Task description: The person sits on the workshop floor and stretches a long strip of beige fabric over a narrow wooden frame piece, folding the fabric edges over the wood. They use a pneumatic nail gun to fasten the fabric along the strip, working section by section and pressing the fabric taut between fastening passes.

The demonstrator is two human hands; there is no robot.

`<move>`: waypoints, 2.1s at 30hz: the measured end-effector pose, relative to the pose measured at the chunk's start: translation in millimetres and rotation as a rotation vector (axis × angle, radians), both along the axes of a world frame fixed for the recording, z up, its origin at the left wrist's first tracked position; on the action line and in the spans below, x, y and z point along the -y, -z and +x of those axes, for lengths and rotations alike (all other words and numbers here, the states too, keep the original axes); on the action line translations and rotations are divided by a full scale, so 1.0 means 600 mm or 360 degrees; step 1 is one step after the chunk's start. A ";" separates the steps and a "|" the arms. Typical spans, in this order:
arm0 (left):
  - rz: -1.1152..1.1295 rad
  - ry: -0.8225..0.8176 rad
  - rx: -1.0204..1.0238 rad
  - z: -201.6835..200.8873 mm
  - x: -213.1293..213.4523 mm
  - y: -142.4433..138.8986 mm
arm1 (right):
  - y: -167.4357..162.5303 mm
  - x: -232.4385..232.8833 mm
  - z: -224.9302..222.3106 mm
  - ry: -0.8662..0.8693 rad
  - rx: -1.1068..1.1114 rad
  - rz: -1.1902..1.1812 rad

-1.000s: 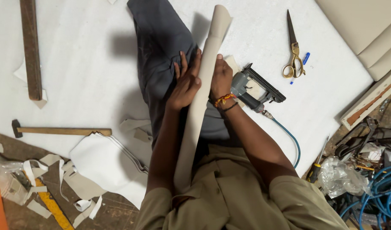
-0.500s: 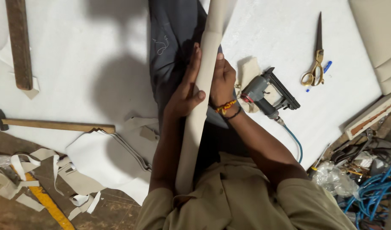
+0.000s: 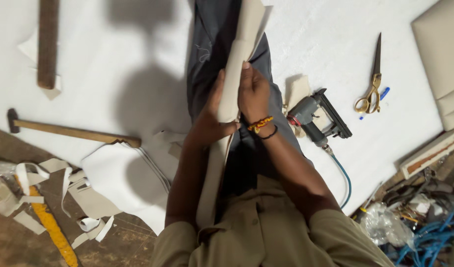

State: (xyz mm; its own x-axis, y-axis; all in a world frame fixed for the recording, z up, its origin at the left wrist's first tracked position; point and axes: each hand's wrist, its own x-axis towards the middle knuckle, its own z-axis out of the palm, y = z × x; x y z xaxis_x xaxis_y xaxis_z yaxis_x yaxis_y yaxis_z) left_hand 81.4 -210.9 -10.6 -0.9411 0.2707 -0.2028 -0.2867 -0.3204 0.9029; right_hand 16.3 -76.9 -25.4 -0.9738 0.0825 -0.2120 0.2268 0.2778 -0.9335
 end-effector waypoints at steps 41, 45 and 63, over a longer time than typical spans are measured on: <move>0.0379 -0.0381 -0.1137 -0.009 -0.029 -0.418 | -0.044 -0.092 0.207 -0.0983 -0.0482 -0.0961; 0.0239 -0.0449 -0.1188 -0.003 -0.030 -0.416 | -0.054 -0.082 0.203 -0.0767 -0.0518 -0.1034; -0.2704 -0.0607 -0.1511 0.148 -0.022 -0.365 | -0.230 -0.209 0.054 -0.1785 -0.0469 0.0618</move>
